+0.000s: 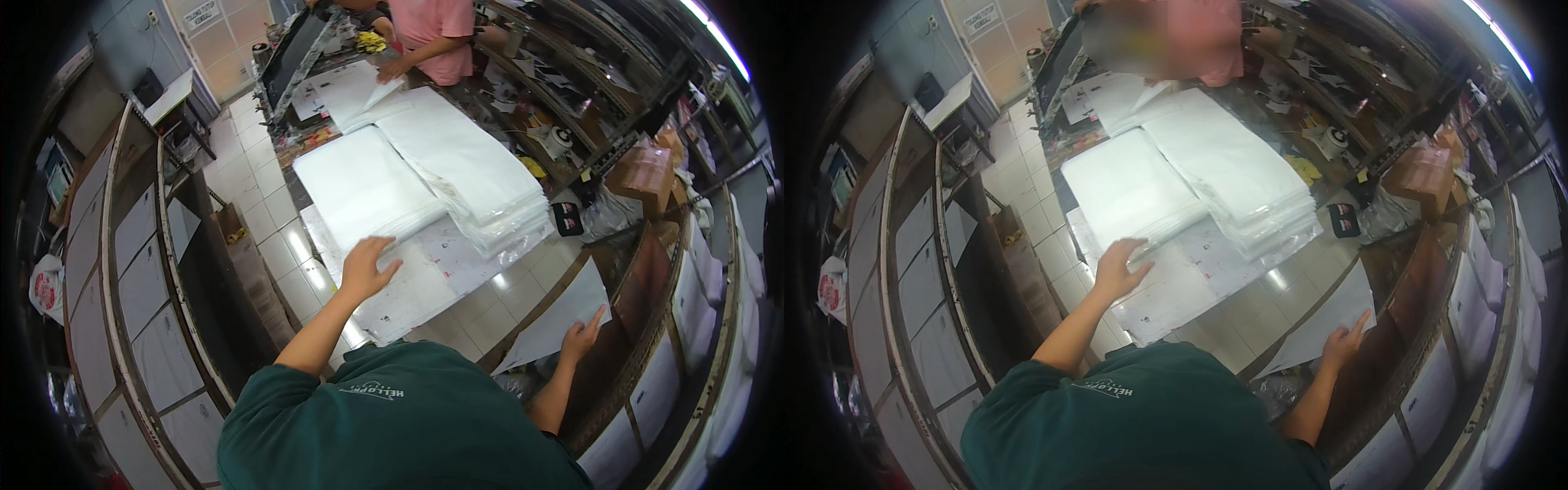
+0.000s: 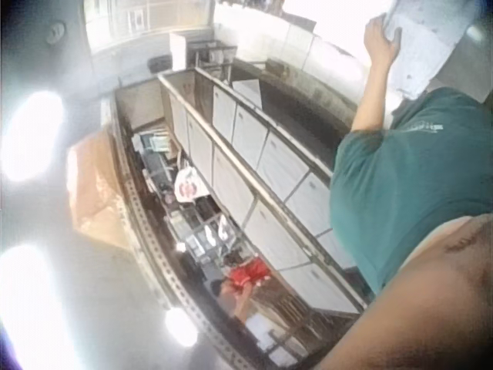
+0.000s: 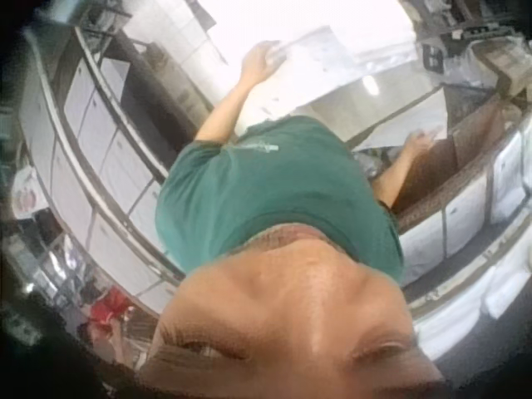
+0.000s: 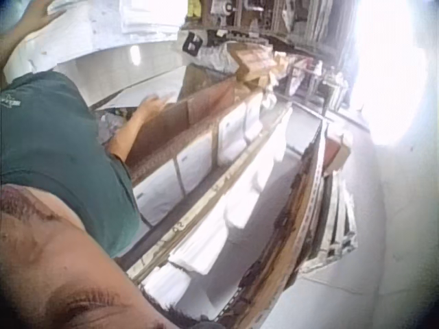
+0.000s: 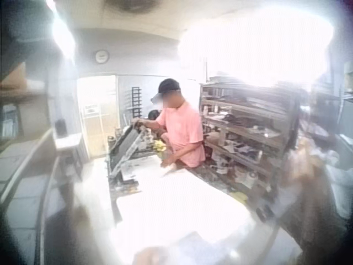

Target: The person repeatedly picks up white paper sheets from a table and places them onto a nearby metal shelving unit. They handle the sheets one at a time, moving back and forth between the table and the shelves to build up a stack.

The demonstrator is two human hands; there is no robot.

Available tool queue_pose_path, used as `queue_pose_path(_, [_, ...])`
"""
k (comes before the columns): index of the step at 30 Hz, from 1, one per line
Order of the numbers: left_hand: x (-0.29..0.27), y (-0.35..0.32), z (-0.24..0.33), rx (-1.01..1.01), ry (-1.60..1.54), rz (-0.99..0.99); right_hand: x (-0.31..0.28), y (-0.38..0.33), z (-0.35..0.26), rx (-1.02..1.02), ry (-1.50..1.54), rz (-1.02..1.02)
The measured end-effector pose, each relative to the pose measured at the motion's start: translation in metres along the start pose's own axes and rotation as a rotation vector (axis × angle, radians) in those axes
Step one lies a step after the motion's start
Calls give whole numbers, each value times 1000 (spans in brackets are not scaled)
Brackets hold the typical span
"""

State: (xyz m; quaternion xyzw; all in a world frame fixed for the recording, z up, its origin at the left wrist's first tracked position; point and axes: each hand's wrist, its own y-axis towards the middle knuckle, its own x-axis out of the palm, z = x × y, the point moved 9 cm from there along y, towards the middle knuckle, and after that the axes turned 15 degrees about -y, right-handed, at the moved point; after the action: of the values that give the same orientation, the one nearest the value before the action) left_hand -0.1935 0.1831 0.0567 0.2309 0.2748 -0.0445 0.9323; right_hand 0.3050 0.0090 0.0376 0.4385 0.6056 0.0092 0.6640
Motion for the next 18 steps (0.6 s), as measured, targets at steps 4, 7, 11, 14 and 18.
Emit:
queue_pose_path(4, [-33, 55, -69, -45, 154, 230, -12, 13, -34, 13, 90, -65])
queue_pose_path(7, [-38, 108, -122, -95, 259, 304, -32, 15, -56, 25, 113, -99])
queue_pose_path(11, [-11, 152, -165, -189, 227, 278, -52, 4, -55, 81, 53, -148])
queue_pose_path(14, [16, 155, -175, -192, 160, 273, -68, -13, -56, 86, 31, -135])
queue_pose_path(18, [38, 141, -176, -196, 80, 249, -74, -34, -47, 106, 29, -143])
